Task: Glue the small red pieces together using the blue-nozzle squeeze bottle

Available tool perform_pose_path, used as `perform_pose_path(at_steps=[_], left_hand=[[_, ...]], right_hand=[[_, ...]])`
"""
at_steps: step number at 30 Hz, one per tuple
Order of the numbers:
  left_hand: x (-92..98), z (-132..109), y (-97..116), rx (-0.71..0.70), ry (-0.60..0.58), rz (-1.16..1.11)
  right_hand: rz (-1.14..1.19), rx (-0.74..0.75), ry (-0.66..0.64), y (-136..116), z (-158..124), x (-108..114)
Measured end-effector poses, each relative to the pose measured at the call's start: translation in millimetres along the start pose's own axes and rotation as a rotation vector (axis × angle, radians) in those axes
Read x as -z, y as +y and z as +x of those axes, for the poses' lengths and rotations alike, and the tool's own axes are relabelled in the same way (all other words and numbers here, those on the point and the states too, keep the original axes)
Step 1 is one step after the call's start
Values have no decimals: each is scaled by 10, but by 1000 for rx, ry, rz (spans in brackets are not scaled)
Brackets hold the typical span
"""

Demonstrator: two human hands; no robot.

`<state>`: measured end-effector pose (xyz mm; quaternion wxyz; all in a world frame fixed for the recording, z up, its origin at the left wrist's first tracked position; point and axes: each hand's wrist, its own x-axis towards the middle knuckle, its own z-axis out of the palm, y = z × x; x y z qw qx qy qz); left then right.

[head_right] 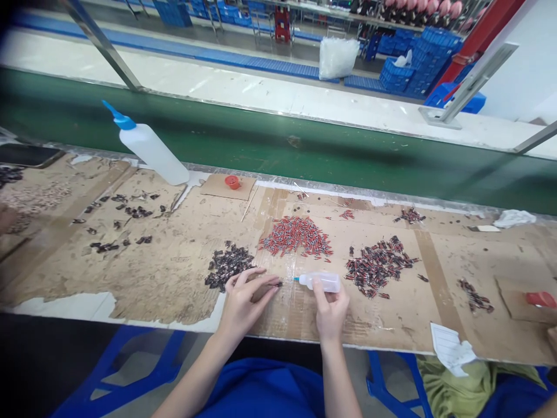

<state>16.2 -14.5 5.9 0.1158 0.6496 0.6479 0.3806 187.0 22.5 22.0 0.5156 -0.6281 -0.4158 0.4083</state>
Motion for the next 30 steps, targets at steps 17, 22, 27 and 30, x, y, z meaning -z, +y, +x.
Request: perform_pose_path(at_steps=[17,22,27,30], left_hand=[[152,72,-46,87,23,-366],[226,126,66,127,100,-483],[269,222,171,110,193,-488],[313,274,253,104,205,-467]], right_hand=[[-1051,512,-501,-498,656,-415],[-1058,494,-503,-471,702,-373],[-457,404,-430,-594,409,-264],[-98,307,-398,-690,136,-284]])
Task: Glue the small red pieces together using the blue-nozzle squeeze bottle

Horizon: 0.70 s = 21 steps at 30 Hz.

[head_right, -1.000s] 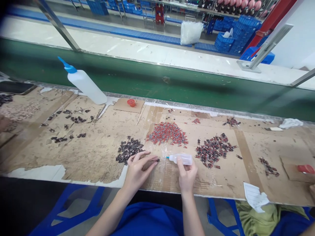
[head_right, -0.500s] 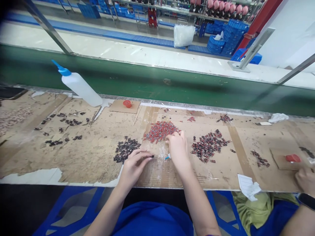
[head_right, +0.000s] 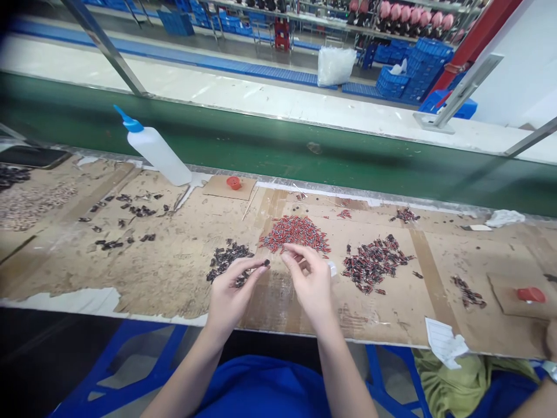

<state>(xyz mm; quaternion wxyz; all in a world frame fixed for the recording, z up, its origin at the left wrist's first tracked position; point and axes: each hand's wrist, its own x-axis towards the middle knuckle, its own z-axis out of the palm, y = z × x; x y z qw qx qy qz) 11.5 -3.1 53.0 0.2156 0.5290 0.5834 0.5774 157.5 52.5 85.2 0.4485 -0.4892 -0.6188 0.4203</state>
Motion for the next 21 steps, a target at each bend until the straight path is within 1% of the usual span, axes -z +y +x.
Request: perform_pose_path(at_steps=[3,5,9,11,16,21], left_hand=[[-1,29,81,-42,18,24],[3,40,120,-84,30,31],[18,48,171,-153,7,57],[24,50,186,-179,-3,73],[28,56,190,-214,-17,103],[38,70,180,-231,-44,111]], right_hand=[[148,-40,107,-106,-130,-116],[168,-56,126,-124,-165,-163],[133,-53,56,-110,-179,-174],[139,-75,37,-99,-190,-166],[212,-173,40,-74,-231,-180],[316,-221,15,-86,-218,-164]])
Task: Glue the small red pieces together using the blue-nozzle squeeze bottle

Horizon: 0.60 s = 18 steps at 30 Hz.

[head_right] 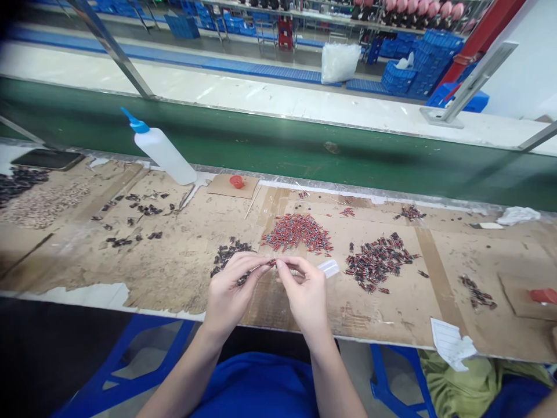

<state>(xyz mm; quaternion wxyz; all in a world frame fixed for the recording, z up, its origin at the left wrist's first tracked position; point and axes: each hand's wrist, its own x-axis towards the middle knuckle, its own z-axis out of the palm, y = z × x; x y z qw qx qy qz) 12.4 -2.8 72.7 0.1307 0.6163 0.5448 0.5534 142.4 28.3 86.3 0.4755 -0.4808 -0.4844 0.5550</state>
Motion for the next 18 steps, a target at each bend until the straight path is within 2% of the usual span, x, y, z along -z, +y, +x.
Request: perform_pose_path(at_steps=[3,6,10,15,18], left_hand=[[3,9,6,-19,-7,29],[-2,14,24,-23,-6,57],[-15,13,39,30,12,-30],[-36,5,23,191,-2,-224],[-50,1,27,266,-12,-293]], right_hand=[[-28,14,3,-20,-2,20],[-124,101,29,-18,-27,32],[-208,209,51,3,-49,41],[-84,81,-34,15,-23,40],[-37,84,-17,17,-31,28]])
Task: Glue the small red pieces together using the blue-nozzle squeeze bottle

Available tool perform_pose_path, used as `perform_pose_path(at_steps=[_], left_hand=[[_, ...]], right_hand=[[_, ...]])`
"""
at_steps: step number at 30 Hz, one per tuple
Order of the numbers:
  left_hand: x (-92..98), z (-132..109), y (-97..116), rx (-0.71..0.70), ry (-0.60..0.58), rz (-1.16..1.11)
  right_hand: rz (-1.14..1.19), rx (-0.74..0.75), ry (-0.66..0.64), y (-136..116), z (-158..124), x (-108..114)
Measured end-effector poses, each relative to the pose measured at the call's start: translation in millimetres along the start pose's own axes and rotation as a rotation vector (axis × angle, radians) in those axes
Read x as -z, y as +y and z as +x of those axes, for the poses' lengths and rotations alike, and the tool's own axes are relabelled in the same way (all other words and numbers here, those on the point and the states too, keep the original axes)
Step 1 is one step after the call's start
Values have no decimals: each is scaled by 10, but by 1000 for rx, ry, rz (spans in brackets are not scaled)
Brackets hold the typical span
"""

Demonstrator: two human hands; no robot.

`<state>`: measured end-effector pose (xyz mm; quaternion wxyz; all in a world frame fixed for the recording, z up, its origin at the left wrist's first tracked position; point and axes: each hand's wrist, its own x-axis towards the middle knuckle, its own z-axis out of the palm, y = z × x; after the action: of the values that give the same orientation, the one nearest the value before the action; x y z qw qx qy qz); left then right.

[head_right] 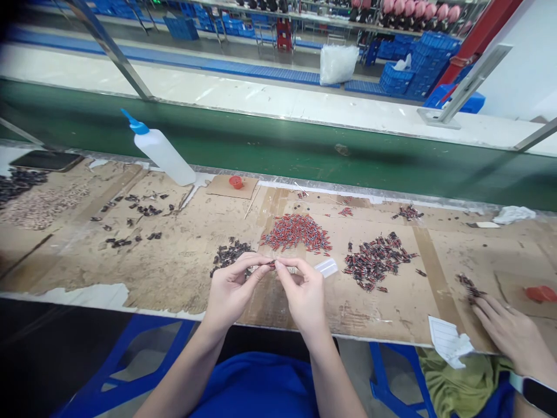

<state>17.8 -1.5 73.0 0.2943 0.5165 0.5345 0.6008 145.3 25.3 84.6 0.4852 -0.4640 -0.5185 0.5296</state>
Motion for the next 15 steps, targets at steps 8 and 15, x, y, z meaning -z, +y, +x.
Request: perform_pose_path(at_steps=[8,15], left_hand=[[-11,-16,98,61,-34,-20],[-36,-31,155,22,-17,67]], right_hand=[[-164,260,58,36,-81,33],[5,147,84,65,-79,34]])
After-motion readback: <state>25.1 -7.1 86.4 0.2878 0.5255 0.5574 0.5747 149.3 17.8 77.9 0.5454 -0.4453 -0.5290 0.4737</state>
